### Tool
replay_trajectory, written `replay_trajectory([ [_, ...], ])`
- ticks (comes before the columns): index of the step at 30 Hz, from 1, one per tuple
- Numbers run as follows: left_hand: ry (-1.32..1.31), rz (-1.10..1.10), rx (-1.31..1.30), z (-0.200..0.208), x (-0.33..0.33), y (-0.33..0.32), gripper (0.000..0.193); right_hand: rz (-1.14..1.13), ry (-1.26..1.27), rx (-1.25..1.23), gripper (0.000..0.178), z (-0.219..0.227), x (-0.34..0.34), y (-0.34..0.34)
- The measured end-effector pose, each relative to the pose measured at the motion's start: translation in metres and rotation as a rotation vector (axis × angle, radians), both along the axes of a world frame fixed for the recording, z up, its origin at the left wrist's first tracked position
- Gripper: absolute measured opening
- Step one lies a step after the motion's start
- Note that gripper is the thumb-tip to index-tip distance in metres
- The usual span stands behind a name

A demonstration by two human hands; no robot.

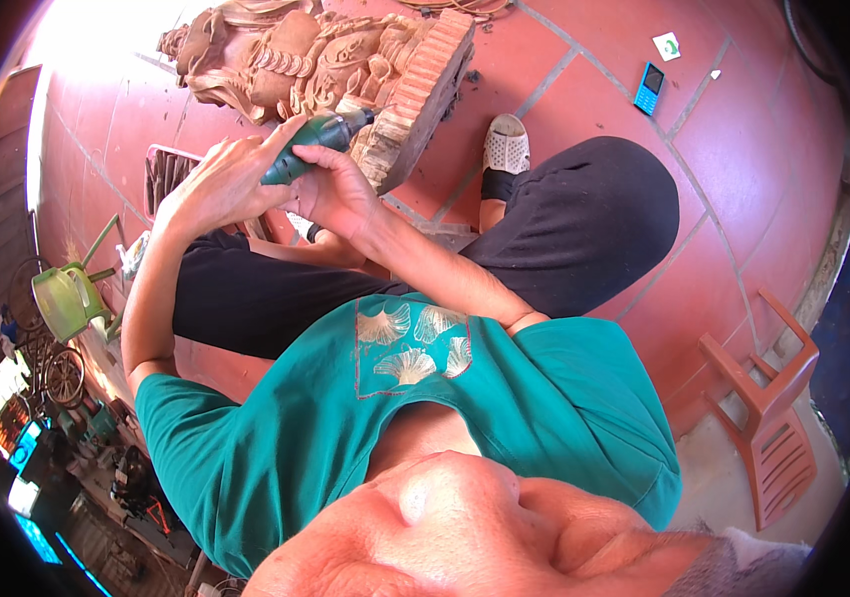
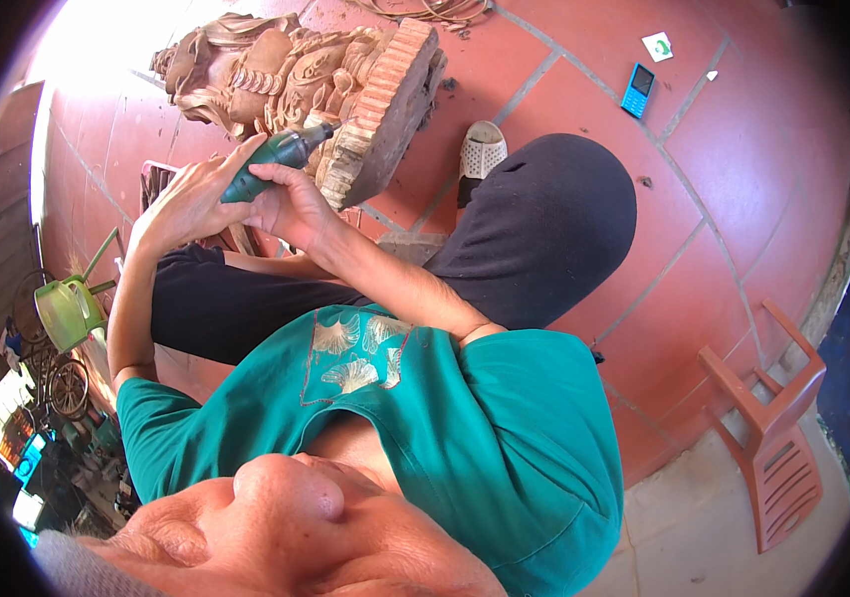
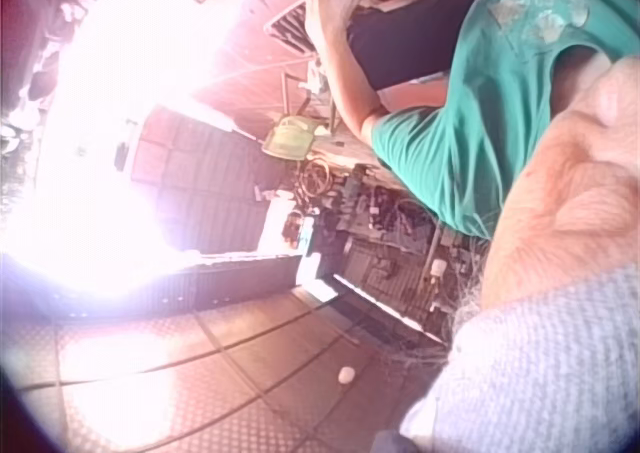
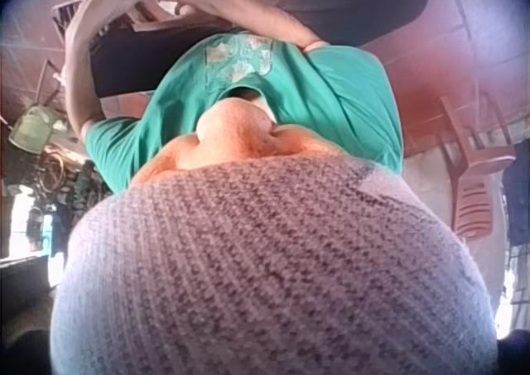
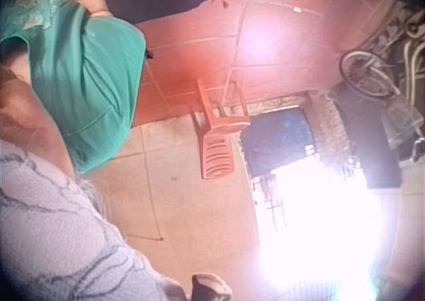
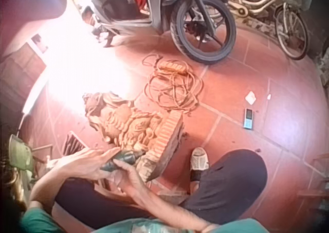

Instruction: The person uses a handheld rotary tool to carve details into a wooden relief panel. The person holds the tool with both hands and moves it along the surface of the wood, removing material to refine the design.

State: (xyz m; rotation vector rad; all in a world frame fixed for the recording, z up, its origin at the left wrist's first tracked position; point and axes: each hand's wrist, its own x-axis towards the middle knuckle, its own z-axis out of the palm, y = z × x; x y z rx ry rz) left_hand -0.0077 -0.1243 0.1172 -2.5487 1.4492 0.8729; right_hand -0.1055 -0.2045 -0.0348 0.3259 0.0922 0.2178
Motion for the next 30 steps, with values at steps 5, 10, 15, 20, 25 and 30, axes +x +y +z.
replay_trajectory([
  [5, 0.015, 0.013, 0.024, 0.005, -0.002, -0.008, 0.084, -0.005, -0.002, -0.007, 0.035, -0.001, -0.002, -0.002],
  [10, 0.003, -0.025, -0.022, 0.001, -0.001, -0.005, 0.086, -0.009, 0.038, -0.002, 0.032, 0.005, -0.005, -0.006],
  [15, -0.006, -0.014, 0.05, 0.004, -0.003, -0.012, 0.088, -0.027, 0.076, -0.011, 0.036, 0.008, -0.007, -0.008],
  [20, -0.013, -0.037, 0.03, 0.001, -0.003, -0.012, 0.086, -0.059, 0.061, -0.02, 0.038, 0.002, -0.008, -0.006],
  [25, -0.003, -0.048, 0.038, -0.001, -0.001, -0.014, 0.086, -0.062, 0.046, -0.004, 0.04, -0.007, -0.007, -0.003],
  [30, 0.028, -0.024, 0.035, 0.0, -0.001, -0.014, 0.087, -0.074, 0.043, -0.021, 0.039, -0.006, -0.008, -0.004],
])
